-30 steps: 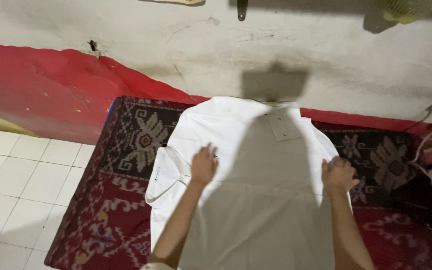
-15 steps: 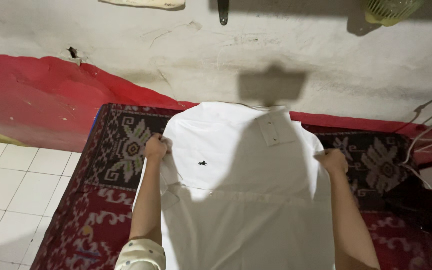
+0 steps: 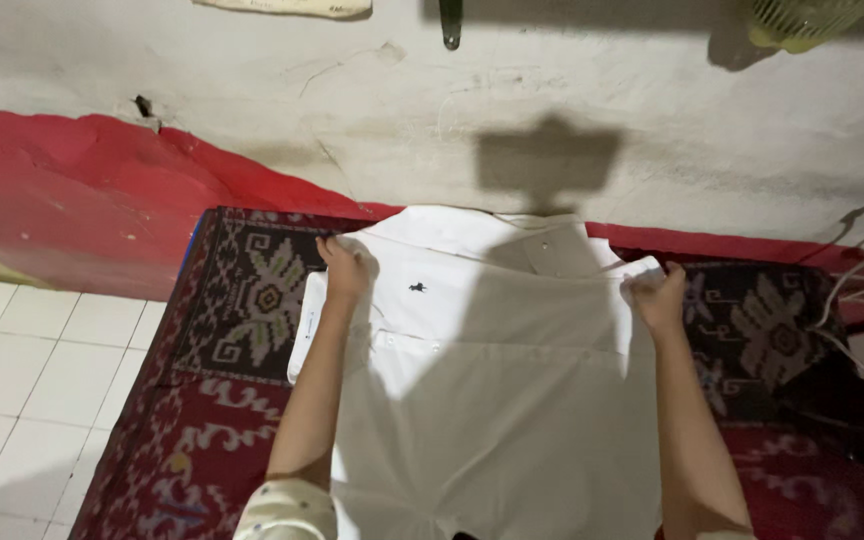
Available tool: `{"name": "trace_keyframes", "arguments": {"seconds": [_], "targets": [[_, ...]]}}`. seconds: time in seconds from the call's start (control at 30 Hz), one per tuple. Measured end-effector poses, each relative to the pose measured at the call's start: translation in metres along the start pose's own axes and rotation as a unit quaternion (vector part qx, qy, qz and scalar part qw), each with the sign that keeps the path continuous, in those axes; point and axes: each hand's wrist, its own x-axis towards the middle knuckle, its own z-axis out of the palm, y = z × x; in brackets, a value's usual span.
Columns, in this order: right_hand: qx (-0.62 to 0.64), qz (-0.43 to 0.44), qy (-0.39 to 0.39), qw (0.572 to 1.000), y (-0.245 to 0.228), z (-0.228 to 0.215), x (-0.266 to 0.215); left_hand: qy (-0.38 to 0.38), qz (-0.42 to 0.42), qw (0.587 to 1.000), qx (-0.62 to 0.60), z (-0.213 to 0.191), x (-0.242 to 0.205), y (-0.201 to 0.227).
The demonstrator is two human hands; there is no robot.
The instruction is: The person takes a white shirt from a laundry basket, spreads it across a table covered with a patterned cloth, buttons the shirt, folds the sleeves and sides, and presses the shirt using an iron.
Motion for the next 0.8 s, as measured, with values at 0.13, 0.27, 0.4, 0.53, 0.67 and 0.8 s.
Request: {"name": "trace_keyframes", "arguments": {"seconds": [0.13,0.27,0.4,0.53,0.67,0.8], "targets": [[-0.017,-0.062,0.001,0.998,0.008,-0.054,-0.091,-0.015,-0.063,0.960,-0.273,-0.095,-0.097,0.045],[-0.120,0.094,-0.047,0.987,-0.002,-0.133,-0.207,0.043,-0.080,0.994,0.066,-0.199,-0.205,0.076],[-0.216,0.398,-0.140,0.881,-0.016,-0.162,-0.285,-0.134,-0.431,0.892,0.015,-0.242,-0.288,0.075],[-0.269,0.470,-0.148,0.828,-0.038,-0.154,-0.322,-0.202,-0.483,0.852,-0.003,-0.243,-0.328,0.069],[-0.273,0.373,-0.091,0.882,-0.066,-0.135,-0.353,-0.179,-0.454,0.872,-0.042,-0.238,-0.337,0.071],[-0.243,0.395,0.004,0.886,-0.086,-0.131,-0.356,-0.149,-0.427,0.892,0.002,-0.233,-0.327,0.096]]}}
